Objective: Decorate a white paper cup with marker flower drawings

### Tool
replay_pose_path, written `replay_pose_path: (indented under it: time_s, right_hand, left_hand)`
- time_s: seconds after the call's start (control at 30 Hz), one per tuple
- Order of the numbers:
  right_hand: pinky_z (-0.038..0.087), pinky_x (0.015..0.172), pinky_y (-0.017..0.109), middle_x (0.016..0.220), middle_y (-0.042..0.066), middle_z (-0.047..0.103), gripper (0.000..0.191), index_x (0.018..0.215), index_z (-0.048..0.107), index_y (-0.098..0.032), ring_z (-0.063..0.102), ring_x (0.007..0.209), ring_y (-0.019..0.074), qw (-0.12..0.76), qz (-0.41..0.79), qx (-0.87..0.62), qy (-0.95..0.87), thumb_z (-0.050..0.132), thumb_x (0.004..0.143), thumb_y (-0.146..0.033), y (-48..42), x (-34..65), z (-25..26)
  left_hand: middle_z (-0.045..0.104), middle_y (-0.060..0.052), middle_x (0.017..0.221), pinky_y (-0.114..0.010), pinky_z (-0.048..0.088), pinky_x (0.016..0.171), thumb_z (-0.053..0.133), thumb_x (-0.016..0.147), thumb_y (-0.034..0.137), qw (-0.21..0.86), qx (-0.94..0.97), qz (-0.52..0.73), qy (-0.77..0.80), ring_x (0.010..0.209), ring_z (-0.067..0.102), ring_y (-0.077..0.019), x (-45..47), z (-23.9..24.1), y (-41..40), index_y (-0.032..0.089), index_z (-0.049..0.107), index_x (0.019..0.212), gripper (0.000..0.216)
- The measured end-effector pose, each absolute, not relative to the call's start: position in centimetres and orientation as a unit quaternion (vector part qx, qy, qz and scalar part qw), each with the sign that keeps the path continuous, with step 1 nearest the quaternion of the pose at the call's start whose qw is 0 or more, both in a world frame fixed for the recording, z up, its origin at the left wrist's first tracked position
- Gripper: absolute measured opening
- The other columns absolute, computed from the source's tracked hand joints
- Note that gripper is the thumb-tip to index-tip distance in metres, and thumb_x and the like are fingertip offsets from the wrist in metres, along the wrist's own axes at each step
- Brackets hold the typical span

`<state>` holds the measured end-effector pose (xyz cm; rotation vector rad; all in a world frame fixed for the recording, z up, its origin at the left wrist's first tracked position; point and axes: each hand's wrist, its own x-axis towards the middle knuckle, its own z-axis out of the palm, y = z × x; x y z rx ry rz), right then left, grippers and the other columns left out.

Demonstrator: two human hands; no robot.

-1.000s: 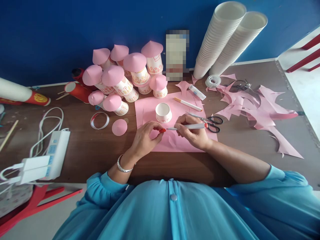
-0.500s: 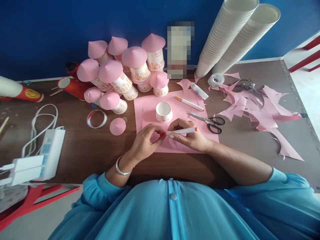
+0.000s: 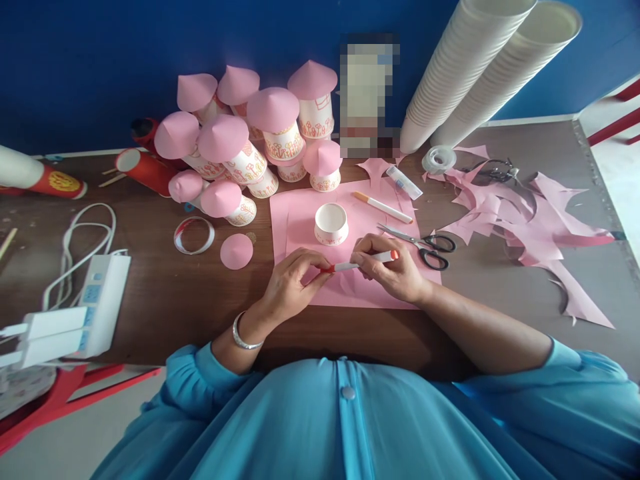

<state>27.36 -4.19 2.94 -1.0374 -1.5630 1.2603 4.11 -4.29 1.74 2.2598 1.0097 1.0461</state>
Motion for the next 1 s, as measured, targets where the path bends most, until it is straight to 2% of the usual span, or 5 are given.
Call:
replay_pose_path:
  time_s: [0.33,0.5,0.73,1.0]
  right_hand:
    - [0.043,0.059,0.029,0.065,-0.003,0.06,0.044,0.075,0.061,-0.022,0.053,0.062,0.0131,0.425,0.52,-0.427,-0.605,0.071,0.098,-0.058,-4.1,27.1,2.9]
    - [0.042,0.052,0.027,0.065,-0.003,0.06,0.041,0.082,0.067,-0.021,0.052,0.057,0.0115,0.418,0.561,-0.402,-0.591,0.078,0.092,-0.059,-4.3,26.9,2.6]
    - [0.038,0.044,0.028,0.06,-0.004,0.058,0.043,0.076,0.063,-0.023,0.049,0.046,0.011,0.547,0.538,-0.433,-0.473,0.075,0.096,-0.059,-3.2,28.5,1.8]
    - [0.04,0.041,0.029,0.062,-0.003,0.057,0.044,0.076,0.063,-0.023,0.05,0.044,0.0115,0.56,0.556,-0.407,-0.46,0.076,0.094,-0.062,-2.6,28.5,1.5]
  left_hand:
    - [0.08,-0.001,0.091,-0.031,0.066,0.082,0.077,0.094,0.016,0.226,0.82,0.369,0.374,0.087,0.078,-0.0163,4.2,1.6,-4.2,0.022,0.066,0.098,0.013]
    - [0.079,-0.001,0.091,-0.031,0.064,0.083,0.076,0.095,0.017,0.235,0.824,0.361,0.368,0.087,0.077,-0.016,4.2,1.7,-4.0,0.022,0.065,0.099,0.012]
    - [0.078,-0.002,0.089,-0.033,0.063,0.081,0.074,0.097,0.02,0.185,0.832,0.349,0.39,0.085,0.075,-0.0169,3.6,0.9,-3.5,0.022,0.065,0.096,0.009]
    - [0.078,-0.004,0.092,-0.036,0.06,0.082,0.068,0.1,0.018,0.162,0.864,0.294,0.375,0.087,0.072,-0.0197,3.5,0.0,-3.2,0.022,0.063,0.097,0.007]
